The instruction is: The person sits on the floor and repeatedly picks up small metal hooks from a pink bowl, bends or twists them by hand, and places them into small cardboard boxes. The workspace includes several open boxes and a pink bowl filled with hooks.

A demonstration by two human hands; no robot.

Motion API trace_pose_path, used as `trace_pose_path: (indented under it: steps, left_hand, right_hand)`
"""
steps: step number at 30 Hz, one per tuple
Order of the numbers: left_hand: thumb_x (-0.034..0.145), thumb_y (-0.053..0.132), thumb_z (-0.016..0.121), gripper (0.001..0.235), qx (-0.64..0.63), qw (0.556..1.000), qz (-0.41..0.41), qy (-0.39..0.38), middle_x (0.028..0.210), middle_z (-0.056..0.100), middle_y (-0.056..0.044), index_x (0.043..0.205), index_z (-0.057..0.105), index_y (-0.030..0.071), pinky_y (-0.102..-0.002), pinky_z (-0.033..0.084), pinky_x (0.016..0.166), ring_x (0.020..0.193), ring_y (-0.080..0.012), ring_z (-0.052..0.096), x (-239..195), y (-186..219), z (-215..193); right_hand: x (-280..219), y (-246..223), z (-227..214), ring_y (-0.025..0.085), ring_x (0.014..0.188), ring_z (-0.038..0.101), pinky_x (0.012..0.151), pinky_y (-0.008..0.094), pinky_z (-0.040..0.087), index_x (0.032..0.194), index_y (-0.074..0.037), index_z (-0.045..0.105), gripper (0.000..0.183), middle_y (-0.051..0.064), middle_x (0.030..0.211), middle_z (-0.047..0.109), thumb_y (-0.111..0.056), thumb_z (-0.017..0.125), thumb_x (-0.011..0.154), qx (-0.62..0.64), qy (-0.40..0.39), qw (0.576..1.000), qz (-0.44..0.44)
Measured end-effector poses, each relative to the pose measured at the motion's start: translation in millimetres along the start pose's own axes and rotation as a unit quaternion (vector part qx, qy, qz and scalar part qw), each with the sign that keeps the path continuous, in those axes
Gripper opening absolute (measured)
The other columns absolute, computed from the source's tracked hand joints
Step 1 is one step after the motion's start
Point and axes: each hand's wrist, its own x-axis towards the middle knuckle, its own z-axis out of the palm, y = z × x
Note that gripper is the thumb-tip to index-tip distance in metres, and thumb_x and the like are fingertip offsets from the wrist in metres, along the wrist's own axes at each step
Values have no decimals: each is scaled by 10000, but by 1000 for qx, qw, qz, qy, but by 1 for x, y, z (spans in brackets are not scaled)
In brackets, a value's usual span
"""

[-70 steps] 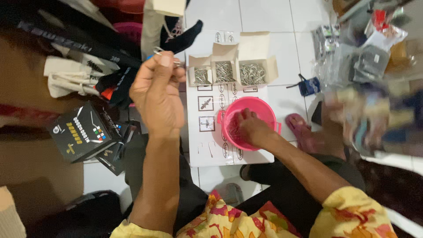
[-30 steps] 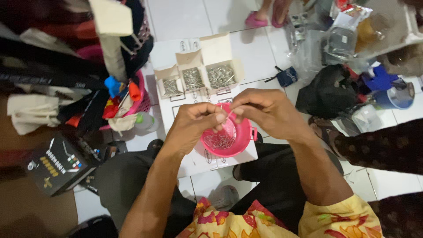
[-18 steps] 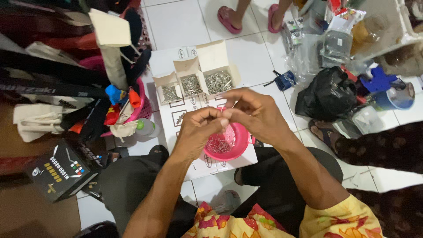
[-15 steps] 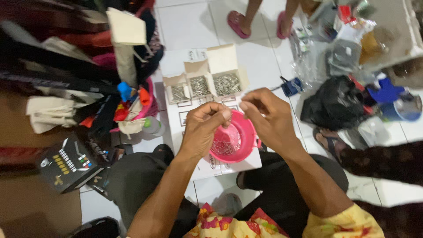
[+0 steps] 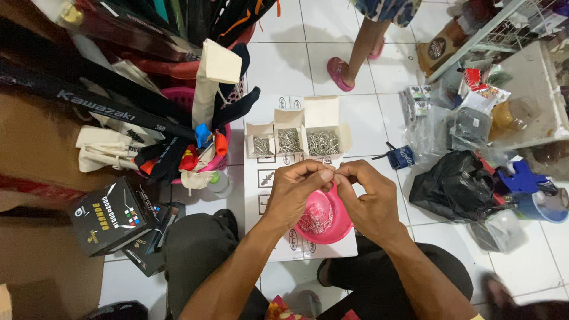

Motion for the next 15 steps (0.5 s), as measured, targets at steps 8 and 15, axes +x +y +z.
trace_pose_path:
  steps: [8,15]
  left_hand:
    - [900,34,784,97,-27,998,48,-31,899,720,-160,932,756,-52,-308,601,713,792,-157,673,2,-3,0]
    - [904,20,775,104,-36,997,53,-44,922,714,-169,946,755,-73,-324,605,724,804,-162,664,3,-6,-4]
  right_hand:
    - [-1,-10,-4,174,697,692,827,460,624,912,19,726,40,135,770,704,55,721,895,61,18,998,31]
    - [1,-13,-5,187,599,664,886,500,614,879,-11,725,63,99,711,686,50,725,894,30,26,999,-20]
